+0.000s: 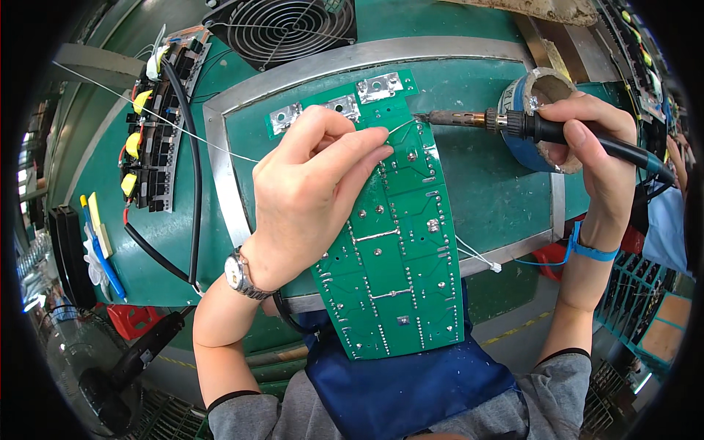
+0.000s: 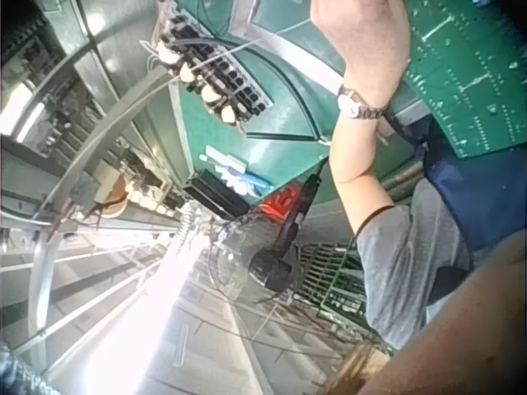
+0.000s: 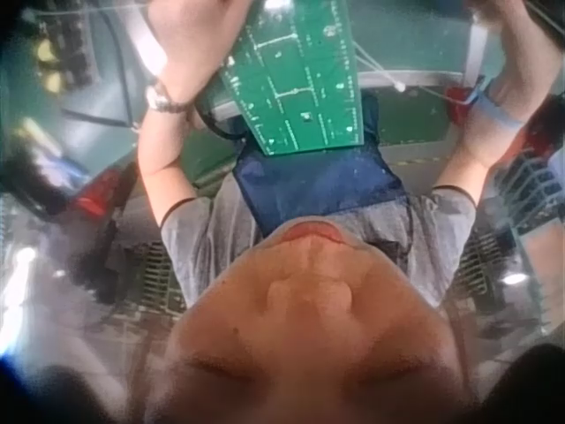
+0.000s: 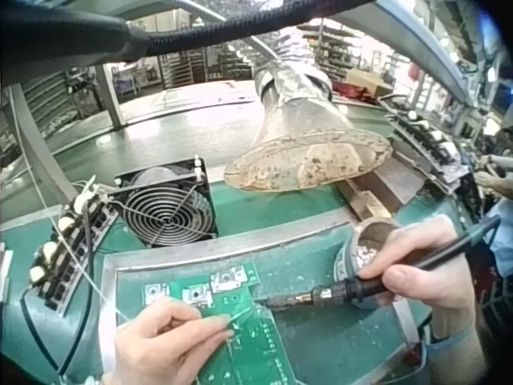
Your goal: The person solders components onto a printed circuit board using a soldering iron and solder wire.
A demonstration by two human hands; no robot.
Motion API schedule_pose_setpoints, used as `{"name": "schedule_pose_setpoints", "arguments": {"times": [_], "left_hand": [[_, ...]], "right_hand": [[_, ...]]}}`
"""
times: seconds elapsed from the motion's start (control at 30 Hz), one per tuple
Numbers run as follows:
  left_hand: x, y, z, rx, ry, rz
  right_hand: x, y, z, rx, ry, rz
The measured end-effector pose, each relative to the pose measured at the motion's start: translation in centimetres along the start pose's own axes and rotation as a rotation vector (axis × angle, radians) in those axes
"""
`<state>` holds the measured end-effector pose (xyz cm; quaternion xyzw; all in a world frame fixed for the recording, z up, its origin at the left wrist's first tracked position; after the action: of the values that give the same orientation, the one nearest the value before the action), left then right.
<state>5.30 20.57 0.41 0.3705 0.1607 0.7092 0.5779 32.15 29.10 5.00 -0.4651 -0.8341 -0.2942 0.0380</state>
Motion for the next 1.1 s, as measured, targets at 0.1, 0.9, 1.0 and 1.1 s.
{"name": "schedule_pose_setpoints", "arguments": {"times": [0.1,0.9,1.0,1.1], "left_hand": [[0.0,0.4,0.1,-0.002,0.002,0.031],[-0.4,5.8,-0.2,0.295,0.010,0.207],[-1.0,3.7,0.6,0.002,0.005,0.064],[-2.2,2.9,-0.7,-0.032,0.033,0.040]], "right_hand": [[-0.3,-0.4,-0.7,-0.044,-0.002,0.007],[-6.7,-6.5,-8.7,-0.534,0.284,0.342],[-5.7,-6.7,-9.7,-0.592,0.254,0.319],[-4.6,-7.7,-9.5,-0.595,0.290,0.217]]}}
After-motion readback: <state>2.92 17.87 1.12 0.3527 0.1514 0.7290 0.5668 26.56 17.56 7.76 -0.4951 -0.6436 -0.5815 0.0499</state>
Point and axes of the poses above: each hand's wrist, its own x-axis towards the middle knuckle, its own y-axis out of the back of the hand, z = x × y, the point moved 4 cm from there along x, towards the middle knuckle, and after that the axes turned 15 degrees about y, right-handed, at the moved point
